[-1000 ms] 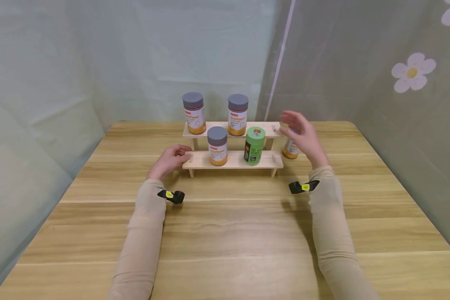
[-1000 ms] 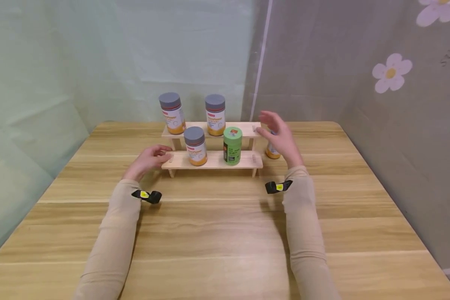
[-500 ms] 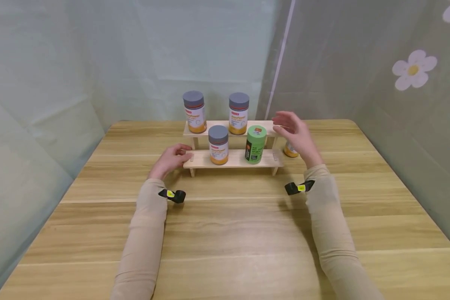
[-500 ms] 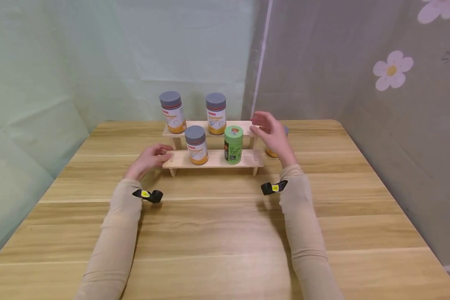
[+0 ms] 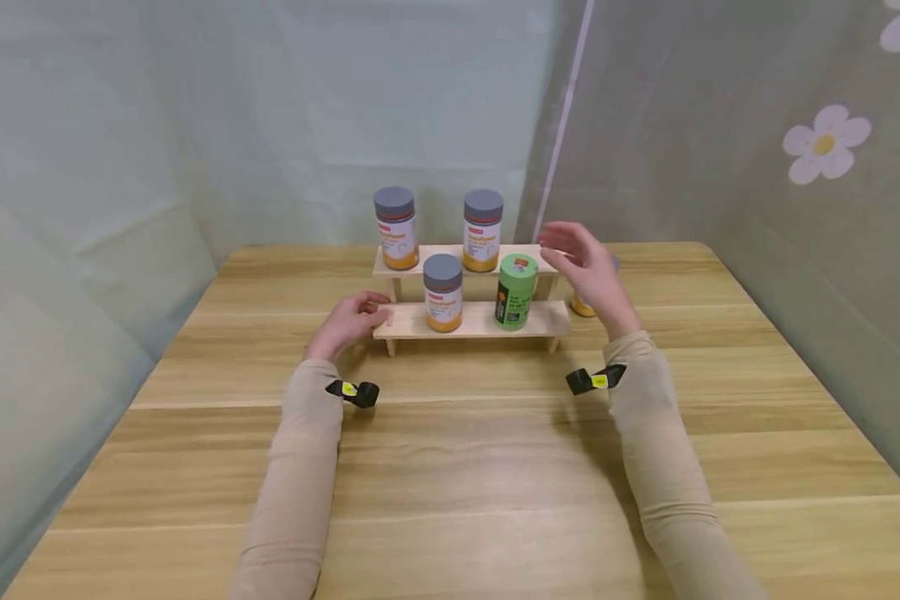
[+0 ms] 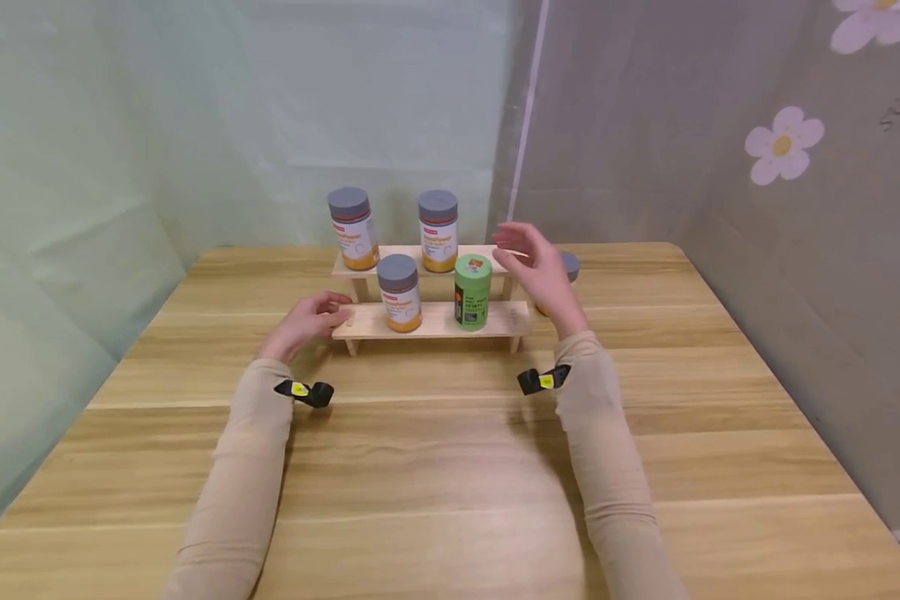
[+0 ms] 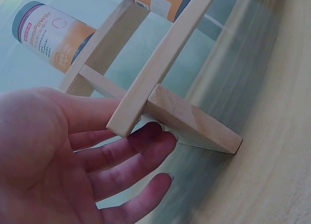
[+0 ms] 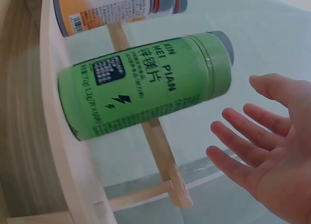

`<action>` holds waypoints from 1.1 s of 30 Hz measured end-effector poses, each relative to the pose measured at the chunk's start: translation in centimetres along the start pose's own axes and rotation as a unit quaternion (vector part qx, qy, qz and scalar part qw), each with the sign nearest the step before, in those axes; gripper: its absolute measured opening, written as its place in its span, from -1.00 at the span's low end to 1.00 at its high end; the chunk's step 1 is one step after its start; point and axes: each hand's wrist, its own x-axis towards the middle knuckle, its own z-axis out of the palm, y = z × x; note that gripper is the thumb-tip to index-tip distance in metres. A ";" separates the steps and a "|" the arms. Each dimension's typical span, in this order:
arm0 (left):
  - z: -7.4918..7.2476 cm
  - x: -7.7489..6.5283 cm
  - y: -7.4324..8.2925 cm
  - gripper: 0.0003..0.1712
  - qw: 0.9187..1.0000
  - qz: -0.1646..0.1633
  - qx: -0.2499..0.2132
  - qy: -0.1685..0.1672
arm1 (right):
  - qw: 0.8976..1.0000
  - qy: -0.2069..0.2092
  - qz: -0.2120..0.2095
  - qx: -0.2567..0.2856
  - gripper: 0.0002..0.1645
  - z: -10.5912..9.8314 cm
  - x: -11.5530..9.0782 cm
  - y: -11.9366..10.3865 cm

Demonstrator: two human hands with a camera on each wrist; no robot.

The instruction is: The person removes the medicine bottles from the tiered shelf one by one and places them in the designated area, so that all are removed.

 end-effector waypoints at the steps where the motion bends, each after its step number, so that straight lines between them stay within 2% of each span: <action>1: 0.0 0.0 -0.1 -0.50 1.000 0.000 -0.002 0.000 | 1.000 -0.002 0.000 -0.002 -0.44 0.2 0.0 -0.1; 7: 0.2 0.3 -0.4 -0.49 1.000 0.001 -0.006 0.000 | 1.000 -0.009 -0.007 -0.015 -0.44 1.1 0.3 0.3; 14: 0.2 0.2 -0.4 -0.50 1.000 0.004 -0.013 0.005 | 0.999 0.007 -0.024 -0.048 -0.45 2.4 0.6 0.2; 26: 0.5 0.0 -0.2 -0.50 1.000 0.004 -0.021 0.000 | 0.999 0.004 -0.009 -0.043 -0.38 3.4 2.0 -1.2; 33: 0.7 0.1 0.4 -0.49 1.000 0.010 -0.017 -0.003 | 0.998 -0.009 0.021 -0.059 -0.32 3.2 2.9 -2.5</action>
